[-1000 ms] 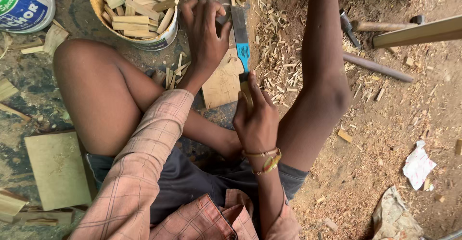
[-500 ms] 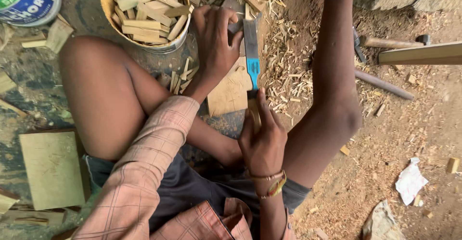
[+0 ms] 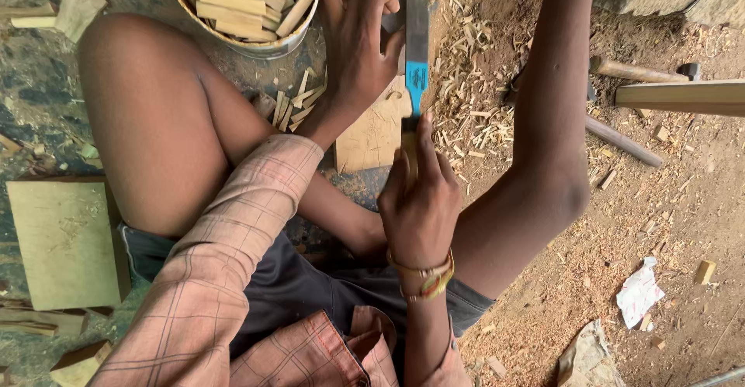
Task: The person sits on the floor and uses a chisel and mallet to carve small wooden sticks. They repeatedly strike the chisel to shape the wood and place the finished pieces into a nearby bucket.
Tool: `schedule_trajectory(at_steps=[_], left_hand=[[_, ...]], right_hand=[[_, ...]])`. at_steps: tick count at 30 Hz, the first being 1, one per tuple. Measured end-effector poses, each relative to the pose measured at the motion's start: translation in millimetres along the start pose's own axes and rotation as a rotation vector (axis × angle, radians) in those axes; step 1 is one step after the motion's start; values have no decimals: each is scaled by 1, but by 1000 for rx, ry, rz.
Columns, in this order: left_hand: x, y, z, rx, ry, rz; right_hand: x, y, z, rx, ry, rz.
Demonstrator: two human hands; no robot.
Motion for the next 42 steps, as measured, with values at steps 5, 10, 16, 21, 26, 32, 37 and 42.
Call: schedule_trajectory(at_steps=[5, 10, 16, 21, 26, 32, 37, 42], left_hand=[[-6, 1, 8, -63, 48, 21], [6, 9, 5, -52, 42, -49], [0, 2, 13, -65, 82, 8], [-4, 1, 6, -39, 94, -21], [4, 12, 10, -15, 62, -15], [4, -1, 4, 44, 20, -36], [7, 6, 13, -7, 50, -38], [7, 9, 7, -52, 58, 6]], right_hand=[[6, -12, 2, -14, 17, 24], [-11, -8, 5, -75, -30, 3], [-9, 0, 6, -42, 31, 32], [-20, 8, 1, -103, -19, -13], [-7, -6, -3, 25, 69, -38], [-26, 14, 1, -156, -80, 7], [-16, 4, 9, 33, 106, 148], [-30, 18, 3, -54, 54, 179]])
Point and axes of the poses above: each hand's wrist, its own z-axis towards the middle knuckle, its own x-axis out of the back of the hand, y = z × x, the point moved 8 cm from there along z, towards the middle knuckle, and after that the axes turned 13 degrees about -z, right-handed, at the moved point
